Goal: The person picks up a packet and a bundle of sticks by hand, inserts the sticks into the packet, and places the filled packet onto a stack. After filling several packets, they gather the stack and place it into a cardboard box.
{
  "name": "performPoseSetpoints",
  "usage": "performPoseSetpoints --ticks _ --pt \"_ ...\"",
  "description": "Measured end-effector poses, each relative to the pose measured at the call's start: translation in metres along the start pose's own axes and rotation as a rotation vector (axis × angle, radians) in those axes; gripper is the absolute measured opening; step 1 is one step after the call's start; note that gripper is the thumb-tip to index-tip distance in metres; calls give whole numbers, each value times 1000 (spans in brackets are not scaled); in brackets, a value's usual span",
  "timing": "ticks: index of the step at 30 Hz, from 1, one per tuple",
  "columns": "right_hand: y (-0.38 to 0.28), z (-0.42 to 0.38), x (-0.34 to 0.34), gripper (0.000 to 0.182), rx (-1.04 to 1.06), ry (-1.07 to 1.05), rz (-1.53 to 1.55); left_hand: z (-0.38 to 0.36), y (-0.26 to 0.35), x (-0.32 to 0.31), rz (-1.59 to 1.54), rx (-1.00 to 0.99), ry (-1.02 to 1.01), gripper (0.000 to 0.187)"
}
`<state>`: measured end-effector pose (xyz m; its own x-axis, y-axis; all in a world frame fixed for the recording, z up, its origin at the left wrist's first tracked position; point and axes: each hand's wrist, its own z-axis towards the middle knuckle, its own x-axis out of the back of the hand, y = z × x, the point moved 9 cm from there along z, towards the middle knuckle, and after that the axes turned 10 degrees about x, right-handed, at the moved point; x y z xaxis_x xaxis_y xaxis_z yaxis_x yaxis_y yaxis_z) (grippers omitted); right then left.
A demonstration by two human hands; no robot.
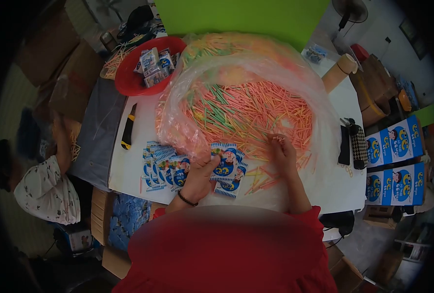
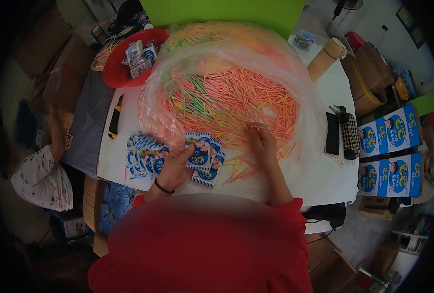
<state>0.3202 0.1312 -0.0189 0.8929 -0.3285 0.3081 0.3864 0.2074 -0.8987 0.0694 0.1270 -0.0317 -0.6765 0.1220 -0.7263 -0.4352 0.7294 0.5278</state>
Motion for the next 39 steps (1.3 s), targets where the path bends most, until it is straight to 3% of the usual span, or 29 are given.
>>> performPoseSetpoints --ticks 1,3,6,10,12,13,15,19,21,22,24,25,27,31,33,37,39 --pt "4 2 0 18 3 -2 2 0 0 2 0 -3 1 24" --pt "13 6 9 17 -60 188 366 -3 5 -1 62 -75 -11 22" --pt "-3 1 2 19 -20 56 150 -5 11 -7 -42 -69 -7 22" --pt "20 2 8 22 -53 103 256 -9 14 -17 -113 -28 -9 20" --pt "33 2 16 22 -176 289 786 -8 10 -12 -53 -25 6 19" --pt "36 1 18 22 -178 291 784 -7 7 -9 -54 -22 6 19" --pt "54 -9 11 22 -382 494 1218 -8 9 -11 -24 -62 -79 19" --pt "23 -17 -12 20 -489 436 1336 -7 8 -9 2 -124 -106 19" --pt "-33 -12 -23 16 -310 224 1120 -11 11 -3 337 -257 -7 19" --pt "-53 -13 -29 16 -317 225 1121 -12 10 -1 335 -252 -1 19" --pt "-107 -9 -49 13 -140 -62 1116 -14 9 -5 555 -207 33 19" --pt "-109 -10 -53 13 -142 -60 1116 -15 11 -9 555 -203 34 19" --pt "-128 -7 -64 12 29 -235 885 -20 16 -23 646 -258 7 18" --pt "-128 -6 -86 13 -73 -310 898 -20 12 -18 643 -253 -7 19" --pt "-134 -7 -94 23 279 -554 457 -22 14 -16 587 -305 -14 20" --pt "-130 -24 -102 41 211 -720 224 -20 13 -22 594 -380 -128 24" --pt "-144 -28 -98 45 334 -726 53 -21 4 -27 450 -258 -157 26"
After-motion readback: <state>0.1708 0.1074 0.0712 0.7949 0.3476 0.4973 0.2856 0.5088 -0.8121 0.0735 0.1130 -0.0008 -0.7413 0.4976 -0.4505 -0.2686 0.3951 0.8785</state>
